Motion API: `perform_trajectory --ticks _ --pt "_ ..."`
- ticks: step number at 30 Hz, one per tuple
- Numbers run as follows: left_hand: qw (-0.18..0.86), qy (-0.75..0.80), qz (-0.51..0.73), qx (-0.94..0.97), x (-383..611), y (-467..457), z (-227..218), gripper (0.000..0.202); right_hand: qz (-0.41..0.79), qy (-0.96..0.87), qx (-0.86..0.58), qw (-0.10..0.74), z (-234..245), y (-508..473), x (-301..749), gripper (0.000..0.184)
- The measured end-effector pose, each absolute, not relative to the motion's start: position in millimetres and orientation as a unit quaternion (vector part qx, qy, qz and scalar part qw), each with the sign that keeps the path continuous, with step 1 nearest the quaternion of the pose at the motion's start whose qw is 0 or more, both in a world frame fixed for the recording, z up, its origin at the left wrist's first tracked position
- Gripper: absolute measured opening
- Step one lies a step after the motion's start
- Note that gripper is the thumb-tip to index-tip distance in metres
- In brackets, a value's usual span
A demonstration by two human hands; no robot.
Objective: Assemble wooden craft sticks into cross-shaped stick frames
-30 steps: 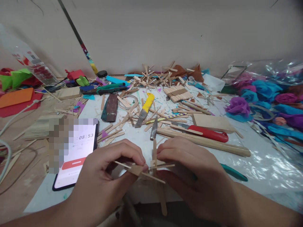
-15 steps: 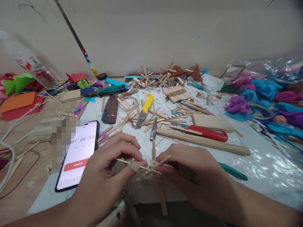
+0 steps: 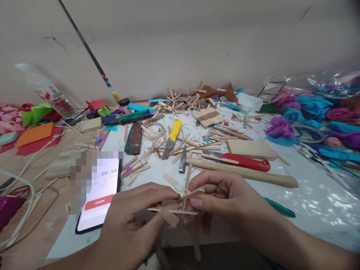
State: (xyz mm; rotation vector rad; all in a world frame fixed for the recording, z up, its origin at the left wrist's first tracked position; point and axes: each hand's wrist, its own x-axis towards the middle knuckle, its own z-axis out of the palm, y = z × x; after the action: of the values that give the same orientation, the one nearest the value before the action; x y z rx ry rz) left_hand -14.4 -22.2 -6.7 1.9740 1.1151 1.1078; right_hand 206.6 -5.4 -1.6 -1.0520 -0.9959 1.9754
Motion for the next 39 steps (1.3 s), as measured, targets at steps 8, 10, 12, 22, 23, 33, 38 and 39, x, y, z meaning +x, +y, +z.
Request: perform_trajectory --ticks 8,10,12,22,23,33,38,39 --pt "0.337 0.387 0.428 0.744 -16.5 -20.3 -8.4 0.033 0.803 -0.372 -0.337 0.32 -5.9 -9.4 207.6 0.025" --pt "0.333 0.372 0.422 0.757 -18.8 -20.5 -8.5 0.036 0.815 -0.362 -0.326 0.315 -8.1 -9.8 208.9 0.019" --pt "0.33 0.368 0.421 0.761 -19.4 -20.9 -7.1 0.036 0.822 -0.353 -0.315 0.317 -10.1 -9.7 209.9 0.015" --pt "0.369 0.469 0.431 0.676 -10.8 -23.5 -2.0 0.017 0.823 -0.345 -0.291 0.344 -9.8 -10.4 207.0 0.016" --pt "0.368 0.465 0.429 0.681 -10.9 -23.1 -2.1 0.019 0.823 -0.347 -0.291 0.343 -9.9 -10.4 206.7 0.017" --pt "0.324 0.442 0.458 0.7 -9.1 -17.4 4.6 0.023 0.802 -0.362 -0.341 0.329 -10.6 -9.1 206.4 0.026" --pt "0.315 0.446 0.441 0.712 -12.7 -23.0 2.5 0.025 0.797 -0.377 -0.34 0.329 -12.8 -11.0 205.4 0.025" --pt "0.313 0.442 0.435 0.719 -13.7 -24.1 1.9 0.025 0.796 -0.377 -0.342 0.329 -12.5 -11.6 204.4 0.025"
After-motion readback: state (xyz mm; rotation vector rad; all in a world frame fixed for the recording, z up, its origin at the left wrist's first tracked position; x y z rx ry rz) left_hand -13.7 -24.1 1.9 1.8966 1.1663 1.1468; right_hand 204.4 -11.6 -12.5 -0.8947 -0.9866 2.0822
